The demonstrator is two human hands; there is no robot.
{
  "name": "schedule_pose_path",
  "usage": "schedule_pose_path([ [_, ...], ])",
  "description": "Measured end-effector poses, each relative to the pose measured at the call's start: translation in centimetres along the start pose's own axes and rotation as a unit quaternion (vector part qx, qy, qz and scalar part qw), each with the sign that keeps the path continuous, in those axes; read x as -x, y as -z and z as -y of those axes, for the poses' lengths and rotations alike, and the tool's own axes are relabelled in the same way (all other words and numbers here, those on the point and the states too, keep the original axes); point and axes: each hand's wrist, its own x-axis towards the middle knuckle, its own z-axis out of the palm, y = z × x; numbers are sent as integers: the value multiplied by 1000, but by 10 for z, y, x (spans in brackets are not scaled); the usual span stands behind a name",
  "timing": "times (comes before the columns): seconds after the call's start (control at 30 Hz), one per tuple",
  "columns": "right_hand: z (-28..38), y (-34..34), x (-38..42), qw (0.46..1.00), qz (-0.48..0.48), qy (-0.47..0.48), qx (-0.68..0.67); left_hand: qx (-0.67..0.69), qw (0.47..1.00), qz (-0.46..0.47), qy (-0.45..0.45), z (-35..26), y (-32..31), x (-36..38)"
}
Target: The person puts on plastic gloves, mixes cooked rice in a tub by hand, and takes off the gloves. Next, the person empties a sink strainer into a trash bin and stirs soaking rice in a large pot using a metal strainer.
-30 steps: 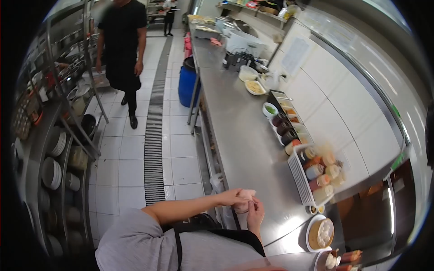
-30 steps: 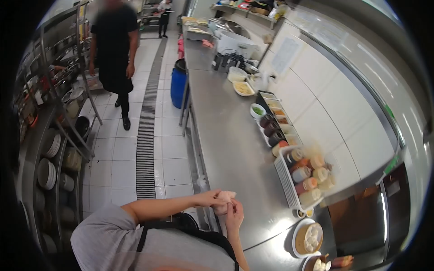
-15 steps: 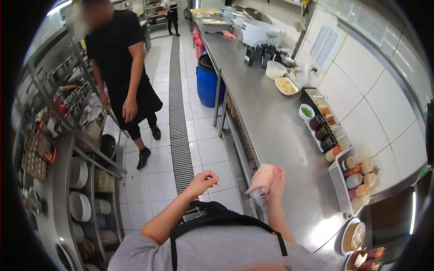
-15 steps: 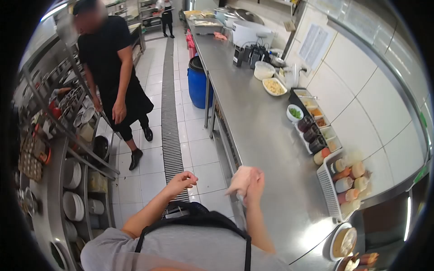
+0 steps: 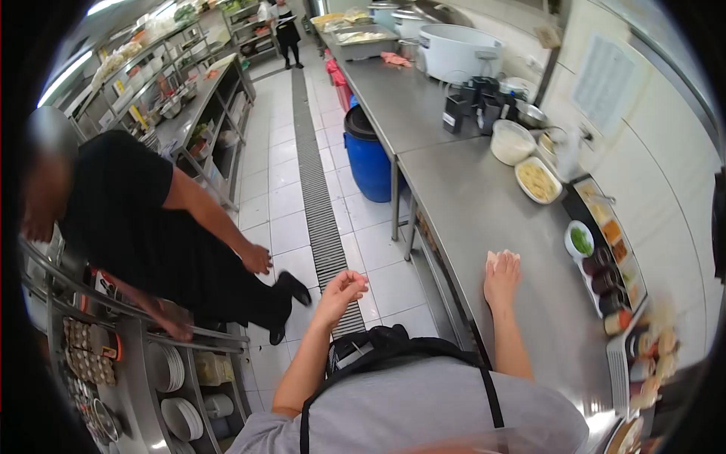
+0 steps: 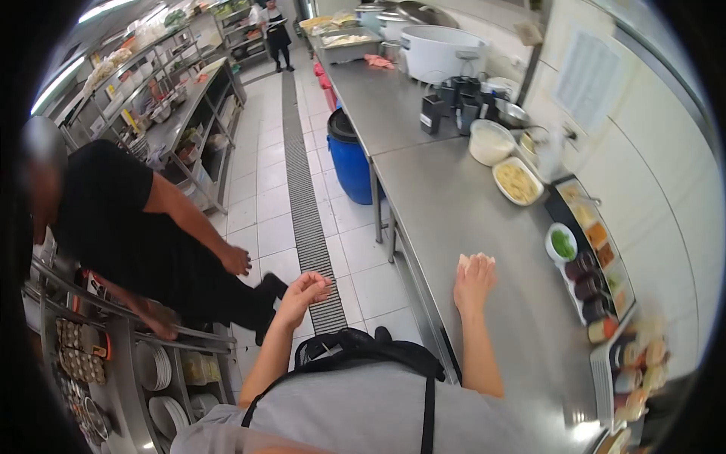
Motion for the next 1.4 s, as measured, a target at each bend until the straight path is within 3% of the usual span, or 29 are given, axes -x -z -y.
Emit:
schedule_pose_path([
  [0.1,44,-42,-82,1000,13,24,9,-7,999,-34,-38,-36,30,-50],
  [0.17,61,-86,-139,987,60,143,-39,20,996,-65,-54,-48,58,-76],
  [0.2,81,-94,-163,985,59,155,-40,28,993,-90,-67,-54,73,-85],
  [0.27,129,-104,-212,965,56,123,-226,42,988,-120,-91,-61,109,-109],
  [0.3,149,-111,-238,963,55,132,-227,55,981,-169,-82,-62,131,-121],
  [0.37,189,-124,-283,961,-93,187,-182,64,972,-217,-70,-66,179,-145],
  [0.43,222,-135,-329,957,-132,187,-176,65,948,-307,-56,-70,226,-174],
  [0.47,235,-141,-347,953,-170,187,-168,62,949,-304,-50,-79,248,-192],
  [0.7,293,-215,-447,953,-171,88,-233,0,957,-275,-89,-186,359,-350],
  [0.77,303,-239,-451,986,-159,44,1,-18,966,-246,-79,-219,368,-402],
  [0.9,326,-270,-484,990,-123,-57,45,-52,984,-134,-102,-250,374,-488],
  [0.97,335,-285,-514,981,-184,-5,-58,-72,987,-117,-87,-252,388,-531],
  [1.07,370,-320,-585,974,-191,15,-117,-95,988,-108,-50,-247,421,-589],
  [1.2,437,-383,-699,967,-174,36,-181,-66,982,-175,-9,-277,467,-659],
  [1.4,542,-495,-872,951,-146,110,-248,-42,966,-234,-97,-331,515,-758],
])
